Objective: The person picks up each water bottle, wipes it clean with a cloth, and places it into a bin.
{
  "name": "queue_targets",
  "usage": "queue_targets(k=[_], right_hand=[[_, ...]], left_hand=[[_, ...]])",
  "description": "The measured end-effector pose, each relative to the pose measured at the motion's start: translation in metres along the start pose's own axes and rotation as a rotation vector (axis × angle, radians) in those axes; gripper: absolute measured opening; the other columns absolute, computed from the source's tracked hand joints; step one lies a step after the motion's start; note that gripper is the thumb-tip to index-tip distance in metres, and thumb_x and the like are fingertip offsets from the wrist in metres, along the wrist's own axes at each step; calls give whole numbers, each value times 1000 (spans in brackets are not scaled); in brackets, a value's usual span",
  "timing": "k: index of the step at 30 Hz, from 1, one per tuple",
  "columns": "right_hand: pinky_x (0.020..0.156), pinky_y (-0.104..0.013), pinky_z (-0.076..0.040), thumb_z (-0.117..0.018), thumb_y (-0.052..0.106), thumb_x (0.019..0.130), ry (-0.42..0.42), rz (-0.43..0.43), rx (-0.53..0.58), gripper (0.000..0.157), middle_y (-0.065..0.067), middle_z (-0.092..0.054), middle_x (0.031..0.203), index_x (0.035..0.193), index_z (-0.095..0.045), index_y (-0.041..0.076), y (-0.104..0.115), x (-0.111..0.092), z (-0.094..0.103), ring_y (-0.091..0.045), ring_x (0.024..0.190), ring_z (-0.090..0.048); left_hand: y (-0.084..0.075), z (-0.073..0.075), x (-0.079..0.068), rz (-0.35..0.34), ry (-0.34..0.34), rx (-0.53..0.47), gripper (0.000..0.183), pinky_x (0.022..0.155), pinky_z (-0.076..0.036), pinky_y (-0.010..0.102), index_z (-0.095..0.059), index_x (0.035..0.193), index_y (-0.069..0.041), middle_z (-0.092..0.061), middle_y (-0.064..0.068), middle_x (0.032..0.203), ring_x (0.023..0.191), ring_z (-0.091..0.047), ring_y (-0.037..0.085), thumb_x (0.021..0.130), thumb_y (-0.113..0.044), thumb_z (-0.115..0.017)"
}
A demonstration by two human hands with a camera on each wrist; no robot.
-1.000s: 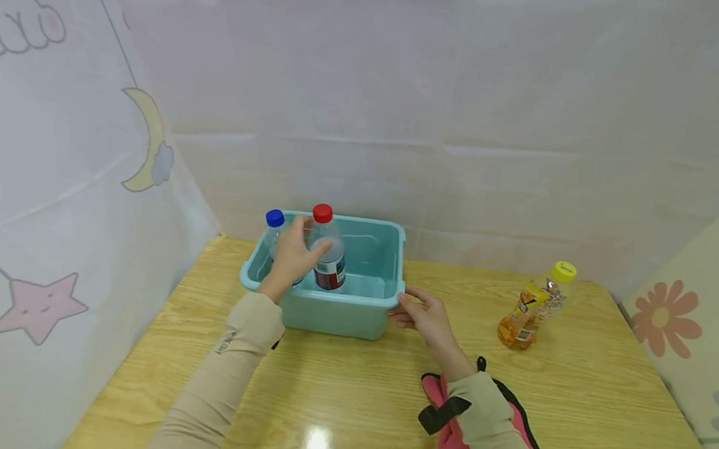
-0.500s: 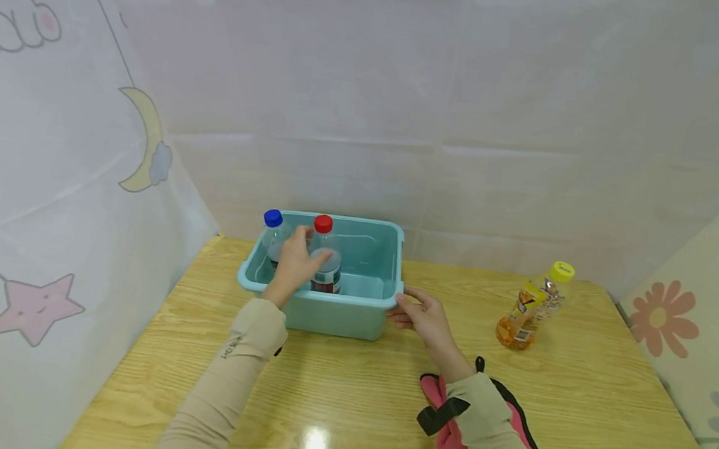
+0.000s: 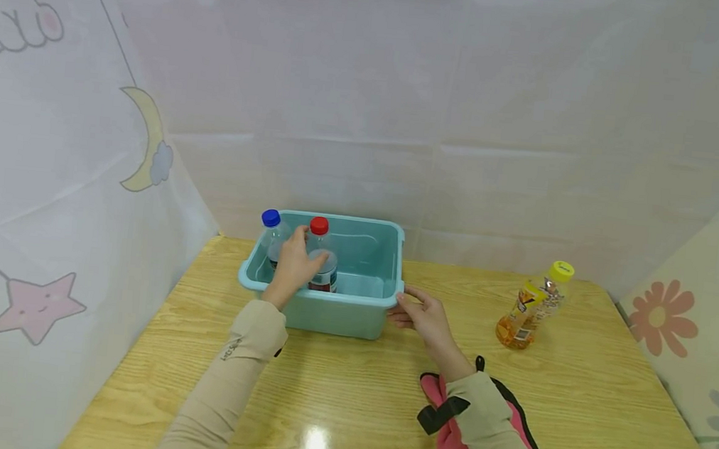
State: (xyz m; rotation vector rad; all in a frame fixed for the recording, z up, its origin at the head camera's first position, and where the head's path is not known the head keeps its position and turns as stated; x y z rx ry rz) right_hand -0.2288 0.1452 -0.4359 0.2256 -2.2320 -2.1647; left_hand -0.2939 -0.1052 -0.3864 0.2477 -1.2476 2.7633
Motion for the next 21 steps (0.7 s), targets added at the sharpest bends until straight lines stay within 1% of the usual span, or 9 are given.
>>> queue_targets(k=[4, 11, 15, 19, 21], right_hand=[[66, -30, -55, -53, 16, 93, -4, -5, -1, 42, -15, -67, 84, 130, -44, -4, 0, 0, 0, -28, 79, -66], [65, -29, -54, -52, 17, 94, -4, -10, -1, 45, -16, -67, 85, 131, -42, -5, 2, -2, 0, -18, 73, -66], [66, -31, -55, -52, 18, 94, -7, -12, 1, 45, -16, -67, 85, 132, -42, -4, 3, -2, 0, -18, 74, -66], [66, -30, -55, -53, 17, 93, -13, -12, -3, 44, -14, -68, 84, 131, -43, -5, 2, -1, -1, -19, 74, -66], [66, -29, -55, -53, 16, 93, -20, -13, -6, 44, -13, -68, 83, 130, -43, -5, 2, -1, -1, -19, 74, -67]], left_hand=[[-2, 1, -3, -16, -26, 10, 65, 94, -40, 49, -31, 134, 3, -46, 24, 127, 115, -45, 34, 84, -20, -65], [-7, 3, -9, -61, -72, 20, 65, 95, -40, 47, -32, 134, 5, -46, 23, 127, 114, -45, 34, 83, -18, -65], [-10, 6, -14, -62, -89, 2, 65, 96, -39, 47, -32, 135, 4, -45, 22, 129, 114, -45, 34, 83, -18, -65], [-12, 9, -19, -72, -119, -16, 65, 96, -38, 47, -32, 135, 2, -44, 22, 130, 116, -44, 34, 83, -19, -64], [-12, 10, -23, -96, -147, -22, 64, 95, -39, 48, -34, 134, 3, -45, 22, 129, 115, -44, 35, 82, -19, -64]])
Point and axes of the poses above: each hand's wrist, its own x-axis towards the middle knuckle, its own z-axis out of the back of the hand, y = z × x, the point moved 1 cm from there along x, towards the middle knuckle
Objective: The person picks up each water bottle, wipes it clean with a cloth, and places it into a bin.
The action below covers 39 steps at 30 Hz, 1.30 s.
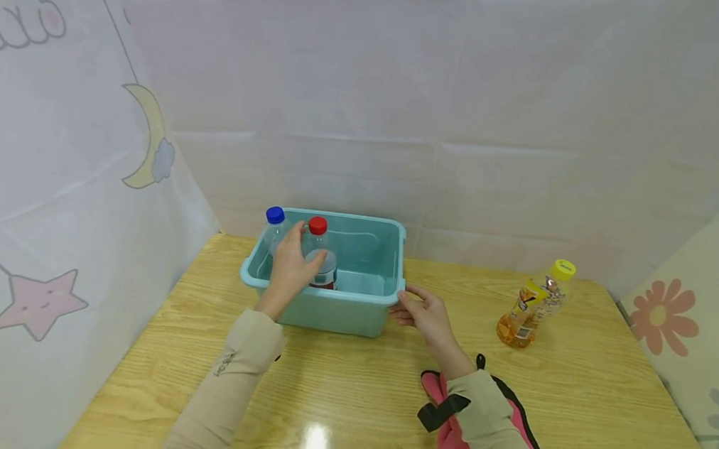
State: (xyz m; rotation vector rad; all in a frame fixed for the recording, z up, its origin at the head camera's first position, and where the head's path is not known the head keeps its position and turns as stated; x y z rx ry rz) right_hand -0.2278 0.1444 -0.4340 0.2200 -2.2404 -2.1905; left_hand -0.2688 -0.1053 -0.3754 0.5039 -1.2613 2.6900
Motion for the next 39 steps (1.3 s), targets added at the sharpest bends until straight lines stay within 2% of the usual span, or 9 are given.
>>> queue_targets(k=[7, 12, 16, 22, 28, 33, 36, 39], right_hand=[[66, -31, -55, -55, 17, 92, -41, -1, -9, 43, -13, -68, 82, 129, -45, -3, 2, -5, 1, -18, 72, -67], [67, -33, -55, -56, 17, 92, -73, 27, -50, 41, -14, -67, 83, 126, -49, -4, 4, -14, 5, -15, 69, -66], [66, -33, -55, -57, 18, 91, -87, 57, -104, 35, -14, -67, 84, 118, -54, -4, 7, -27, 12, -19, 73, -66], [65, -32, -54, -57, 16, 91, -70, 121, -213, 29, -21, -66, 87, 110, -57, -6, 10, -52, 24, -22, 75, -66], [65, -31, -54, -58, 15, 90, 2, 211, -387, 26, -14, -67, 85, 107, -59, -5, 2, -73, 42, -19, 75, -65], [65, -25, -52, -61, 15, 88, 68, 271, -561, 25, -5, -67, 85, 106, -61, -3, -6, -87, 56, -13, 75, -64], [63, -25, -51, -63, 18, 87, 134, 290, -665, 31, -6, -66, 88, 109, -60, -4, -10, -93, 65, -16, 79, -63], [67, -30, -52, -65, 25, 85, 186, 292, -773, 40, -11, -66, 95, 111, -59, -5, -16, -99, 74, -23, 86, -62]], left_hand=[[-4, 5, -16, -141, -117, -82, 55, 82, -49, 46, -42, 127, 5, -52, 22, 117, 108, -50, 34, 82, -16, -66], [-10, 8, -31, -201, -149, -157, 45, 79, -50, 46, -47, 121, 5, -54, 20, 110, 103, -52, 33, 82, -10, -65], [-16, 8, -44, -239, -135, -186, 36, 75, -52, 44, -53, 113, 4, -55, 17, 101, 94, -54, 30, 81, -8, -67], [-22, 3, -60, -364, -138, -177, 29, 59, -53, 35, -56, 104, 4, -55, 15, 88, 80, -56, 30, 78, -5, -69], [-24, -4, -74, -447, -128, -219, 30, 53, -53, 31, -57, 102, 5, -56, 16, 85, 77, -57, 28, 76, -1, -70], [-24, -11, -82, -461, -87, -252, 31, 53, -52, 31, -57, 103, 3, -58, 15, 87, 76, -57, 27, 75, -1, -71], [-24, -15, -85, -449, -54, -272, 30, 54, -52, 30, -57, 103, 2, -57, 15, 86, 77, -57, 27, 77, -1, -70], [-24, -18, -87, -441, -22, -294, 29, 54, -53, 31, -58, 104, 1, -57, 12, 85, 77, -57, 27, 77, -2, -70]])
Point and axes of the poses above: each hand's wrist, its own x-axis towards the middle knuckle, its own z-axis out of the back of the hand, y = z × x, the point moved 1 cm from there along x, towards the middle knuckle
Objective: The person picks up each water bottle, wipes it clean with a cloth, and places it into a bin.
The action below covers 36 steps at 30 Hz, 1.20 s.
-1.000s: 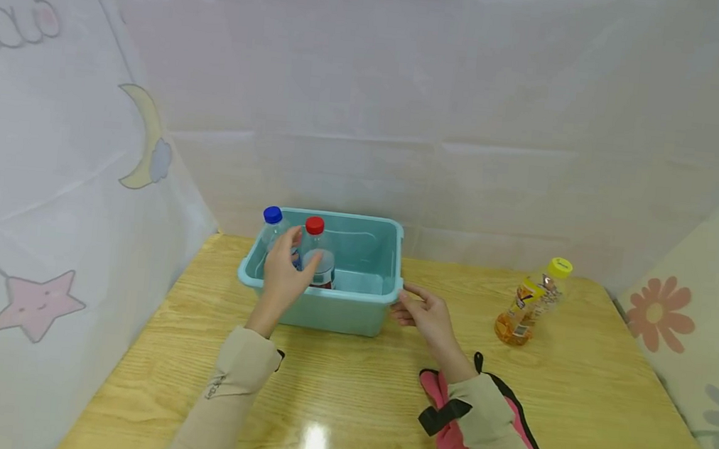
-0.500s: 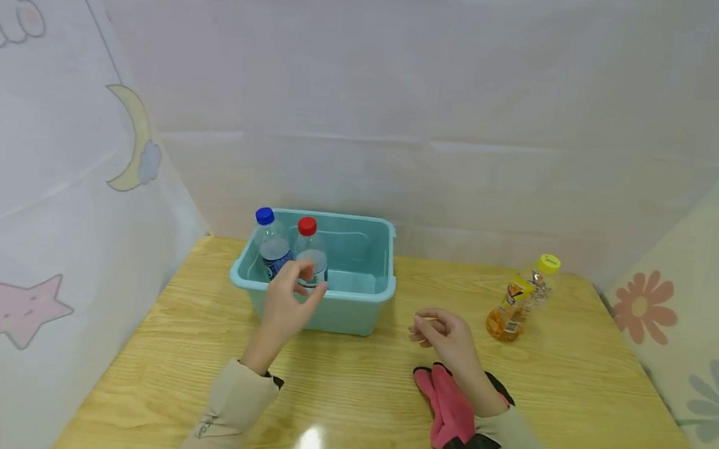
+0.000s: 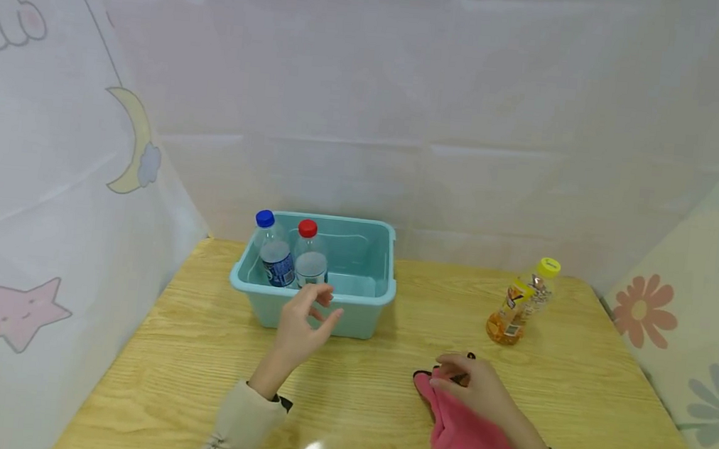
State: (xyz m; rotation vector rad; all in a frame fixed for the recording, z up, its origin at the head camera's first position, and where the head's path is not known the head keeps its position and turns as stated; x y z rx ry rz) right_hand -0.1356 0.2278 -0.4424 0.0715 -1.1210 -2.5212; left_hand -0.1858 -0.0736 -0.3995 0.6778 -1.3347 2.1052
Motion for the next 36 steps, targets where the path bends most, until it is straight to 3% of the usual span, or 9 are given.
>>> queue_targets(k=[7, 13, 23, 30, 36], right_hand=[[84, -50, -45, -69, 46, 76, 93, 18, -233, 64, -16, -57, 117, 120, -57, 0, -23, -19, -7, -36, 107, -52], [83, -61, -40, -68, 51, 73, 156, 52, -277, 80, -26, -47, 126, 128, -48, -4, -35, -30, -19, -47, 115, -40], [86, -59, -40, -63, 52, 78, 150, 14, -305, 75, -23, -46, 130, 129, -49, -1, -40, -45, -24, -45, 119, -39], [85, -59, -41, -63, 55, 76, 130, -40, -312, 75, -23, -48, 128, 128, -51, 2, -44, -58, -20, -43, 118, -42], [82, -59, -42, -62, 54, 78, 125, -61, -305, 74, -23, -46, 129, 129, -50, 3, -47, -67, -17, -44, 115, -43]], left_hand=[[-7, -10, -3, 1, 64, -53, 28, 54, -53, 37, -58, 104, 6, -57, 12, 85, 78, -57, 28, 78, 0, -68], [-7, -27, -4, -5, 145, -77, 31, 57, -53, 31, -56, 107, 6, -57, 10, 88, 81, -56, 24, 81, -4, -67], [-23, -66, 7, -61, 269, -100, 33, 60, -53, 28, -54, 111, 3, -57, 10, 90, 81, -56, 23, 82, -6, -66], [-33, -95, 17, 2, 390, -85, 35, 66, -50, 20, -53, 119, -2, -58, 7, 98, 88, -55, 19, 87, -15, -61], [-38, -116, 29, 33, 447, -3, 39, 69, -48, 16, -51, 123, -6, -58, 4, 103, 93, -55, 15, 89, -22, -60]])
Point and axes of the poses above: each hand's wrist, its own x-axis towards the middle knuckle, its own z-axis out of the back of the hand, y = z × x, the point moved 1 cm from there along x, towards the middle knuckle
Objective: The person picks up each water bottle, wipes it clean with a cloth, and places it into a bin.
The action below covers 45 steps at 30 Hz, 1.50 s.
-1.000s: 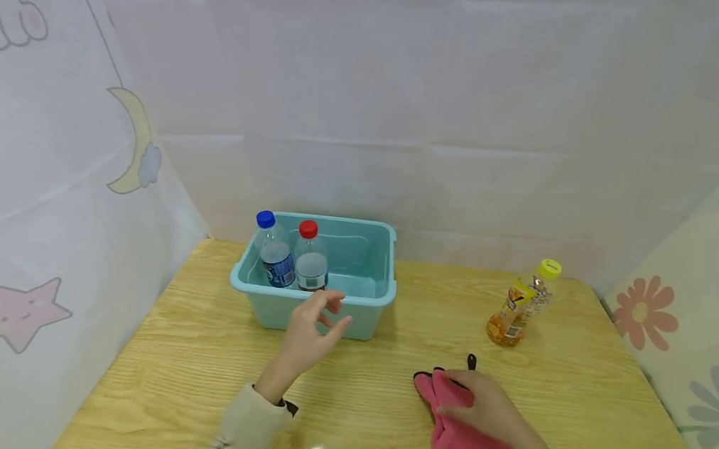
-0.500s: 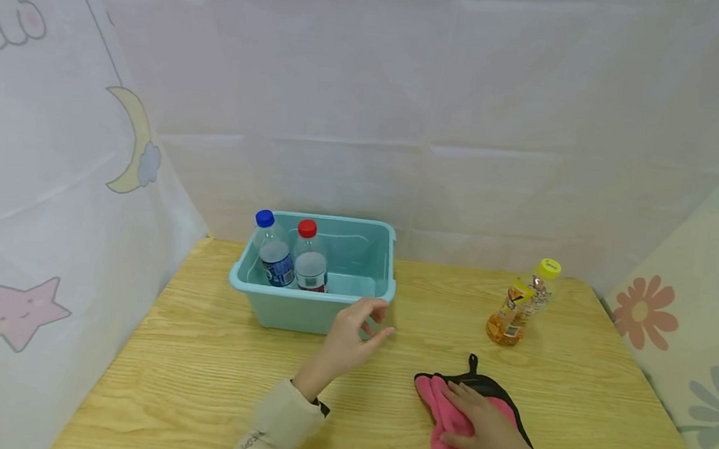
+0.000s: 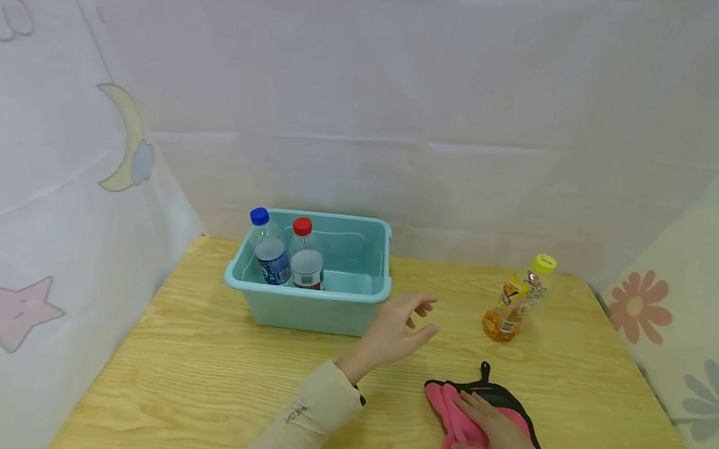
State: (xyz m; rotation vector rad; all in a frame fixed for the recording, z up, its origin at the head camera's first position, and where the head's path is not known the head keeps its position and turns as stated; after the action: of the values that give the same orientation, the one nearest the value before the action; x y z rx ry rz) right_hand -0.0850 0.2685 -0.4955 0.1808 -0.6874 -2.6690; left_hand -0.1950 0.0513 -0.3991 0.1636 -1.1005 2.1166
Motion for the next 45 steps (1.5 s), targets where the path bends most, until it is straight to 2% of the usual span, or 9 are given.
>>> queue_targets(k=[6, 13, 18, 22, 27, 29, 32, 39, 45], right_hand=[[78, -55, -46, -62, 54, 78, -8, 11, -9, 73, -25, -47, 127, 128, -51, 1, -2, -2, 0, -42, 111, -48], [74, -52, -49, -62, 53, 78, -10, 33, -5, 73, -28, -47, 126, 128, -51, 0, -2, -1, 0, -41, 107, -51], [76, -52, -49, -61, 55, 79, 13, 26, -4, 74, -25, -47, 128, 129, -50, 2, -2, -1, -2, -39, 110, -50], [78, -51, -48, -60, 56, 79, 34, -3, 14, 75, -22, -46, 130, 131, -48, 4, -4, -3, -2, -39, 113, -48], [77, -46, -50, -60, 55, 79, 33, -22, -1, 74, -20, -48, 129, 131, -49, 4, -8, -8, -1, -39, 112, -49], [77, -45, -50, -60, 54, 80, 35, -11, -2, 73, -22, -48, 129, 131, -48, 3, -9, -8, -1, -39, 111, -49], [77, -44, -50, -60, 53, 80, 41, -3, -1, 73, -23, -47, 128, 131, -48, 2, -10, -8, -2, -40, 110, -50], [75, -54, -47, -61, 49, 81, 84, -18, 50, 72, -28, -45, 128, 131, -46, -1, -12, -8, -2, -44, 110, -48], [75, -50, -49, -62, 47, 81, 78, 32, 43, 69, -21, -46, 131, 133, -46, 4, -14, -8, -1, -45, 112, -46]], left_hand=[[-3, -12, 27, 46, 54, 98, 50, 72, -44, 10, -43, 132, -10, -55, 0, 112, 99, -53, 10, 89, -28, -60], [-3, -29, 62, 41, 117, 207, 59, 83, -45, 20, -38, 136, -11, -51, 1, 123, 107, -52, 11, 88, -41, -56], [4, -40, 86, 40, 176, 224, 64, 86, -44, 21, -34, 139, -14, -48, 1, 127, 109, -49, 10, 87, -46, -55], [6, -55, 105, 76, 240, 238, 70, 93, -41, 24, -28, 142, -18, -40, -2, 136, 119, -42, 10, 86, -50, -54], [5, -79, 128, 116, 304, 340, 75, 97, -39, 28, -22, 144, -24, -31, -5, 142, 128, -31, 11, 84, -59, -50], [5, -85, 134, 125, 306, 358, 75, 96, -40, 27, -23, 143, -24, -32, -4, 141, 127, -33, 11, 83, -60, -50], [8, -90, 142, 150, 302, 326, 77, 97, -39, 26, -24, 143, -23, -33, -5, 141, 127, -33, 10, 82, -60, -52], [14, -106, 157, 166, 330, 255, 86, 104, -28, 23, -17, 146, -24, -24, -11, 146, 131, -25, 6, 78, -61, -57], [12, -113, 164, 144, 354, 301, 90, 101, -34, 24, -14, 146, -25, -27, -10, 145, 129, -30, 7, 76, -62, -58]])
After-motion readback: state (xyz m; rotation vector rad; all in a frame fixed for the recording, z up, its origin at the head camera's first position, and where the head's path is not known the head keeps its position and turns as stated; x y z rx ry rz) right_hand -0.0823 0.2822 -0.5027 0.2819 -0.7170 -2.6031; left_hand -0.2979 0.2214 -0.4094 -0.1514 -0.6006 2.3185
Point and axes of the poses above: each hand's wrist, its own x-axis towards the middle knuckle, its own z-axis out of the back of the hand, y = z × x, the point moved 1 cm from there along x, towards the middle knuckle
